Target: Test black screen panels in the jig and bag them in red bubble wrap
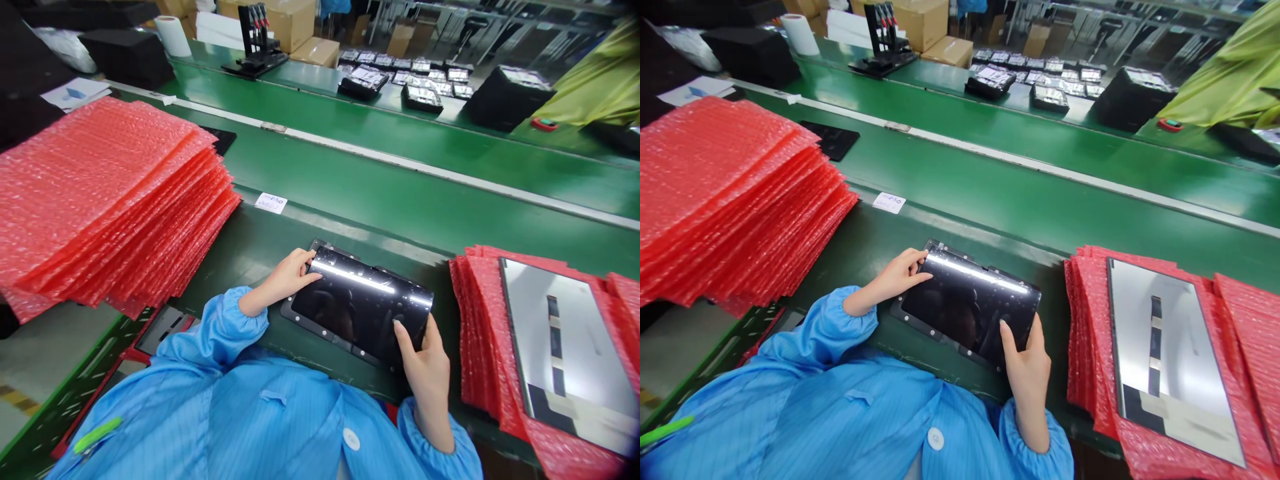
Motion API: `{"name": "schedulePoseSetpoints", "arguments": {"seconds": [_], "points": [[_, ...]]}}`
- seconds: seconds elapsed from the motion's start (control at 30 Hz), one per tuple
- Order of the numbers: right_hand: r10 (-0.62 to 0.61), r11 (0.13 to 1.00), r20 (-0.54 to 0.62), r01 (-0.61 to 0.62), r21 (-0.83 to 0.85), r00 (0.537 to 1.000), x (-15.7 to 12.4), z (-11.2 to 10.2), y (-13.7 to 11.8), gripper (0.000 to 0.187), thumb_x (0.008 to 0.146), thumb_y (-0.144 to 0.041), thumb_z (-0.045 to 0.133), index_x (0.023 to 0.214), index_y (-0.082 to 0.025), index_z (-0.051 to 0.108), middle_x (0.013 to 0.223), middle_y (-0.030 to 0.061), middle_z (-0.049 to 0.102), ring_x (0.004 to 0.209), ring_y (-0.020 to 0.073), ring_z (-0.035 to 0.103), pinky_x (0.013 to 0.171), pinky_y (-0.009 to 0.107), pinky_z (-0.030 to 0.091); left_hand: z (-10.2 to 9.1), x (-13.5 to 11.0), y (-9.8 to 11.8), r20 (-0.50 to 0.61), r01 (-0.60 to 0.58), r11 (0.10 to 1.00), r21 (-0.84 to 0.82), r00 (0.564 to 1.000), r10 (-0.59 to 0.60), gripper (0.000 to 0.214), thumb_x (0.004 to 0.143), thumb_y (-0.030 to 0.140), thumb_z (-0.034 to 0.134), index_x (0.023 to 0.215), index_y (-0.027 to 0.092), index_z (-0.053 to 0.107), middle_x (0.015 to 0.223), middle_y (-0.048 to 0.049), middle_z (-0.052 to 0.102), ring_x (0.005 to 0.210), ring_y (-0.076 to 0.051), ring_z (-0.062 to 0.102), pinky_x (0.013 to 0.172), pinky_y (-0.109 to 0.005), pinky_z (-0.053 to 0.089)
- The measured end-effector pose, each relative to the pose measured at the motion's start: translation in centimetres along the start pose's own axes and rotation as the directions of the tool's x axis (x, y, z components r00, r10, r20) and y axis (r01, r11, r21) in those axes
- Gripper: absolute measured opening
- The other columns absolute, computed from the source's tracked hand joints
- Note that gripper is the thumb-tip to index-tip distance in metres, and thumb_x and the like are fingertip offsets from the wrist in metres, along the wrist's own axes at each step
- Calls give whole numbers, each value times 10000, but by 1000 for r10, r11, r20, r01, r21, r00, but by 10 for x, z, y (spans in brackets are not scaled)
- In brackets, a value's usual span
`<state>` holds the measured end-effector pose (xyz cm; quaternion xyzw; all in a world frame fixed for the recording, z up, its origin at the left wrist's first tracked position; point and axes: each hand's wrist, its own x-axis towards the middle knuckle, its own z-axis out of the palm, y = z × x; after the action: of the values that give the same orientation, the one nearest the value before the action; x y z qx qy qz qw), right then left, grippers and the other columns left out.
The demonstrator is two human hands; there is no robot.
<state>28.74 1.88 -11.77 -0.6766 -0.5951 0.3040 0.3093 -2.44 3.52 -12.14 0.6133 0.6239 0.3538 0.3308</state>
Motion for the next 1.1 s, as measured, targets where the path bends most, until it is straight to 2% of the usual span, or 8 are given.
{"name": "schedulePoseSetpoints", "arguments": {"seconds": [0.33, 0.43, 0.5, 0.63, 0.77, 0.9, 1.03, 1.1], "points": [[-13, 1000, 1, 13, -25, 1000, 1, -1, 3, 805, 823, -595, 620, 1499, -223, 390, 1311, 108, 654, 1169, 311, 637, 996, 435, 474, -2, -2, 4, 21, -7, 997, 79, 1000, 5, 464, 868, 378, 622, 1285, 180, 570, 976, -48, 549, 751, -167, 546, 736, -327, 478], [-12, 994, 6, 13, -110, 1000, 2, -3, 6, 833, 819, -624, 602, 1493, -180, 399, 1266, 138, 675, 1110, 330, 663, 931, 427, 502, 2, -9, 12, 15, -4, 966, 258, 1000, 1, 492, 914, 393, 557, 1351, 168, 520, 1121, -104, 553, 888, -219, 585, 787, -353, 488], [-21, 991, 11, 22, -135, 1000, 3, -4, 7, 854, 811, -633, 604, 1481, -139, 416, 1193, 152, 705, 1057, 331, 682, 884, 406, 517, 6, -15, 17, 2, 8, 900, 436, 1000, -10, 487, 951, 393, 491, 1381, 163, 492, 1179, -133, 547, 966, -251, 591, 788, -354, 496], [-70, 990, 32, 73, -123, 997, 7, -7, 6, 844, 808, -622, 615, 1455, -105, 451, 986, 123, 751, 945, 304, 706, 819, 355, 523, 14, -23, 20, -5, -1, 794, 608, 1000, 5, 462, 985, 394, 411, 1376, 166, 502, 1154, -144, 572, 999, -264, 595, 733, -322, 505], [-61, 978, 72, 74, -196, 996, 10, -9, 3, 830, 830, -639, 576, 1457, -110, 450, 814, 86, 740, 724, 278, 706, 715, 346, 514, 16, -24, 17, -5, -18, 761, 648, 1000, 28, 465, 994, 413, 380, 1368, 169, 510, 1133, -140, 586, 971, -254, 604, 698, -307, 502], [4, 942, 120, 36, -333, 993, 11, -10, 1, 819, 856, -666, 514, 1481, -147, 410, 649, 20, 680, 495, 241, 621, 593, 344, 481, 16, -23, 14, 4, -26, 758, 652, 1000, 31, 488, 997, 424, 353, 1372, 151, 506, 1115, -145, 585, 966, -268, 600, 687, -324, 506], [-11, 914, 141, 67, -399, 990, 11, -11, 0, 810, 877, -674, 464, 1486, -146, 390, 513, -20, 586, 480, 262, 624, 522, 329, 454, 17, -23, 14, 9, -26, 766, 643, 1000, 26, 492, 998, 415, 351, 1381, 145, 499, 1119, -154, 577, 979, -280, 590, 699, -338, 507], [-34, 861, 149, 104, -497, 988, 12, -11, 0, 812, 892, -678, 429, 1490, -132, 382, 501, -4, 583, 499, 284, 643, 496, 329, 444, 17, -23, 15, 17, -21, 765, 644, 1000, 13, 494, 999, 412, 346, 1381, 142, 503, 1114, -158, 577, 979, -285, 588, 678, -336, 502]]}}
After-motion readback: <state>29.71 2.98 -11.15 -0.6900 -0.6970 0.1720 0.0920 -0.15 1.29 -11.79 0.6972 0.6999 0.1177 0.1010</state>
